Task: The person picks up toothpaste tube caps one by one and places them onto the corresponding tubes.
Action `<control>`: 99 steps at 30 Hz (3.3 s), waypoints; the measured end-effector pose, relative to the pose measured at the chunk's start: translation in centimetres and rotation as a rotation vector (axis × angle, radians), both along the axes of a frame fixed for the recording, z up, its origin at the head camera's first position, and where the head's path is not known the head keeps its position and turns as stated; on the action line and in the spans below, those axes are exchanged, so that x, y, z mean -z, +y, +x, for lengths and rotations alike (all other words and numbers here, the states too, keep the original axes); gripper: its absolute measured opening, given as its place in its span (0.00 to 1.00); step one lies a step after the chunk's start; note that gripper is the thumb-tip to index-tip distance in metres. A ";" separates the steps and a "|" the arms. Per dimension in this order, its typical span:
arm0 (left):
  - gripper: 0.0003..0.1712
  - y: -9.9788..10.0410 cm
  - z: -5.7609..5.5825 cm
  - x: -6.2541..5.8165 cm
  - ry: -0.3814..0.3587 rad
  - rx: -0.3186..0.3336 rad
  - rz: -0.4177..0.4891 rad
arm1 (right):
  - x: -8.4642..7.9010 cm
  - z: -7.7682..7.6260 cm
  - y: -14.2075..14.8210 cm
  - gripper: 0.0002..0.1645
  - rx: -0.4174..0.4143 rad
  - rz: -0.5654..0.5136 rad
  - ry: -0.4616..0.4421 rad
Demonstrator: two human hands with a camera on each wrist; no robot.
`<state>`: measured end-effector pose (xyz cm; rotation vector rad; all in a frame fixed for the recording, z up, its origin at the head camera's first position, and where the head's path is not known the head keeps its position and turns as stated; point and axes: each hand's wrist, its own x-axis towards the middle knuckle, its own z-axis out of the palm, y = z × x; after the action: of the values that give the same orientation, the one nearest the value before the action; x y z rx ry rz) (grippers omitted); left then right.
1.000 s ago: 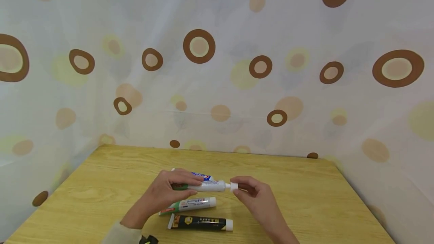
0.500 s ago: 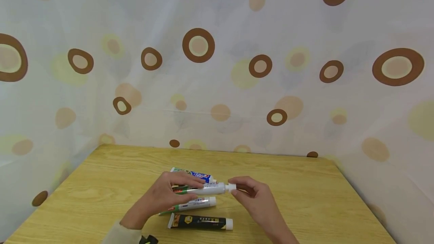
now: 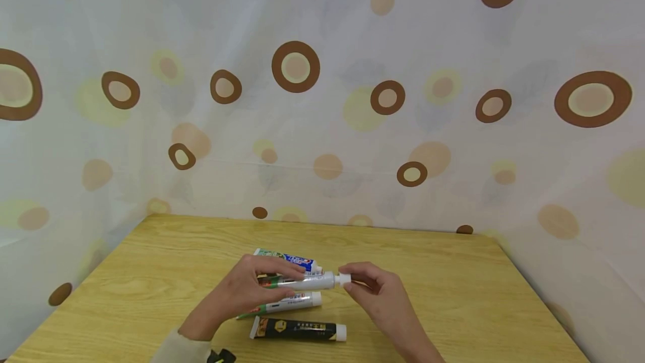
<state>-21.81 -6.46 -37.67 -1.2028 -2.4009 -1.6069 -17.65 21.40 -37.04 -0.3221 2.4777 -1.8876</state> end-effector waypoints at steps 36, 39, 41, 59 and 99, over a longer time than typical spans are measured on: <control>0.15 -0.1 0.3 -0.2 0.146 0.004 -0.013 | -0.1 0.1 0.2 0.20 -0.011 0.010 0.044; 0.15 -0.2 0.3 -0.2 0.105 0.010 -0.003 | -0.1 0.1 0.3 0.21 -0.047 0.000 0.040; 0.15 -0.2 0.3 -0.2 0.078 0.018 0.005 | 0.0 0.1 0.4 0.23 -0.069 -0.003 0.043; 0.15 -0.2 0.2 -0.1 0.124 0.029 0.020 | -0.2 0.2 0.3 0.19 -0.005 0.026 0.056; 0.15 -0.1 0.3 0.0 0.163 0.038 -0.005 | -0.2 0.2 0.5 0.20 -0.105 0.078 0.064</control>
<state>-21.53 -6.58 -37.65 -1.3319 -2.2978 -1.4505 -17.43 21.95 -36.85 -0.5075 2.5124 -1.7637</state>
